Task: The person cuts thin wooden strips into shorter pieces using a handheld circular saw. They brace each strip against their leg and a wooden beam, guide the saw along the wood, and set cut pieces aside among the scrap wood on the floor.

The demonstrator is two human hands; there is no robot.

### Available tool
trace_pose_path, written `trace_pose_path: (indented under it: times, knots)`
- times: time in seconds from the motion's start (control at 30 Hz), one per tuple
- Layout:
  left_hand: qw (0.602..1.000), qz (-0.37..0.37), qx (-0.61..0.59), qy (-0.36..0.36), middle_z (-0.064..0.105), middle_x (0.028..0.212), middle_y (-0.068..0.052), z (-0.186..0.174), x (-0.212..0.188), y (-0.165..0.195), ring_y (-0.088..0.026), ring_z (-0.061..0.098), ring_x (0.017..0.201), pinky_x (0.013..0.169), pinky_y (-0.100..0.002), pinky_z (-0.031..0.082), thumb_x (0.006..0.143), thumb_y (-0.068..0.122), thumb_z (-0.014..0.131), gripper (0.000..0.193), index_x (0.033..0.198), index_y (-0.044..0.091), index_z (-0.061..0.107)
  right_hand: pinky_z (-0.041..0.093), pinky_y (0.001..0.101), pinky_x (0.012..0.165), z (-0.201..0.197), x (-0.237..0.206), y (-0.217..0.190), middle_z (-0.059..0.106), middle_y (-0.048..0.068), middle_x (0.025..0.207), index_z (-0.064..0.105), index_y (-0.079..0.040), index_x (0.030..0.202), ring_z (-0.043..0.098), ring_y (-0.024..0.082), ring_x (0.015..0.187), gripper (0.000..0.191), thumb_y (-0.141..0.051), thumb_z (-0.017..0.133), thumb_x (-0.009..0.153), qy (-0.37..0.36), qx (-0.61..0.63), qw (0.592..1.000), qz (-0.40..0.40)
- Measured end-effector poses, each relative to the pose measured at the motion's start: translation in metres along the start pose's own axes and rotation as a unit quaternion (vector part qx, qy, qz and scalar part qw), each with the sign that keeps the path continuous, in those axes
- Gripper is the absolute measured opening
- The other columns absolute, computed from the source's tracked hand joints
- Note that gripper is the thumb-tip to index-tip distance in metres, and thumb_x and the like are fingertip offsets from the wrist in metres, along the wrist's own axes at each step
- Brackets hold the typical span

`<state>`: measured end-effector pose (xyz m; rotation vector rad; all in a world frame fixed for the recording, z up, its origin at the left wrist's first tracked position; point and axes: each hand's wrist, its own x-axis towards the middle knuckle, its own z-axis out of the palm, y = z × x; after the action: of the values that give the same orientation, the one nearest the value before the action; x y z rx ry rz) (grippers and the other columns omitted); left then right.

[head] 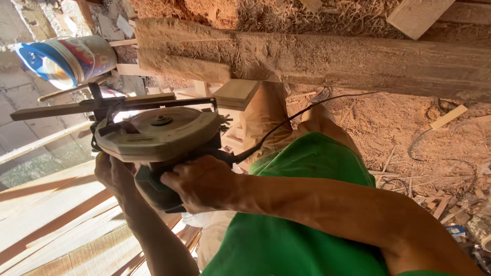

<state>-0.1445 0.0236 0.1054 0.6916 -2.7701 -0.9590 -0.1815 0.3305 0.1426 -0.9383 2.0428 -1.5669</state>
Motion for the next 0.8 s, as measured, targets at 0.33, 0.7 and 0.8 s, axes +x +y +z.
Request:
trace_pose_path:
  times: [0.33, 0.7, 0.8]
  knots:
    - [0.881, -0.226, -0.375, -0.179, 0.065, 0.093, 0.000, 0.046, -0.103, 0.043, -0.009, 0.059, 0.078, 0.058, -0.021, 0.041, 0.108, 0.041, 0.056, 0.034, 0.116, 0.008, 0.058, 0.061, 0.0435, 0.075, -0.039, -0.134, -0.060, 0.074, 0.015, 0.099, 0.068, -0.002, 0.118, 0.074, 0.034, 0.087, 0.068, -0.022, 0.087, 0.056, 0.084, -0.043, 0.993, 0.069]
    - [0.806, -0.325, -0.426, -0.252, 0.066, 0.102, -0.021, 0.177, -0.072, 0.057, -0.036, 0.069, 0.099, 0.081, -0.058, 0.062, 0.091, 0.062, 0.067, 0.088, 0.128, -0.017, 0.063, 0.058, 0.0403, 0.075, -0.042, -0.248, -0.086, 0.075, 0.017, 0.090, 0.076, -0.004, 0.113, 0.075, 0.031, 0.079, 0.037, -0.022, 0.081, 0.081, 0.239, -0.252, 0.856, 0.382]
    - [0.876, -0.231, -0.347, -0.242, 0.063, 0.094, -0.023, 0.172, -0.091, 0.059, -0.039, 0.067, 0.089, 0.079, -0.054, 0.061, 0.090, 0.042, 0.070, 0.065, 0.124, -0.012, 0.058, 0.056, 0.0403, 0.078, -0.045, -0.259, -0.074, 0.075, 0.017, 0.092, 0.076, -0.003, 0.112, 0.073, 0.032, 0.083, 0.034, -0.022, 0.082, 0.084, 0.249, -0.278, 0.824, 0.425]
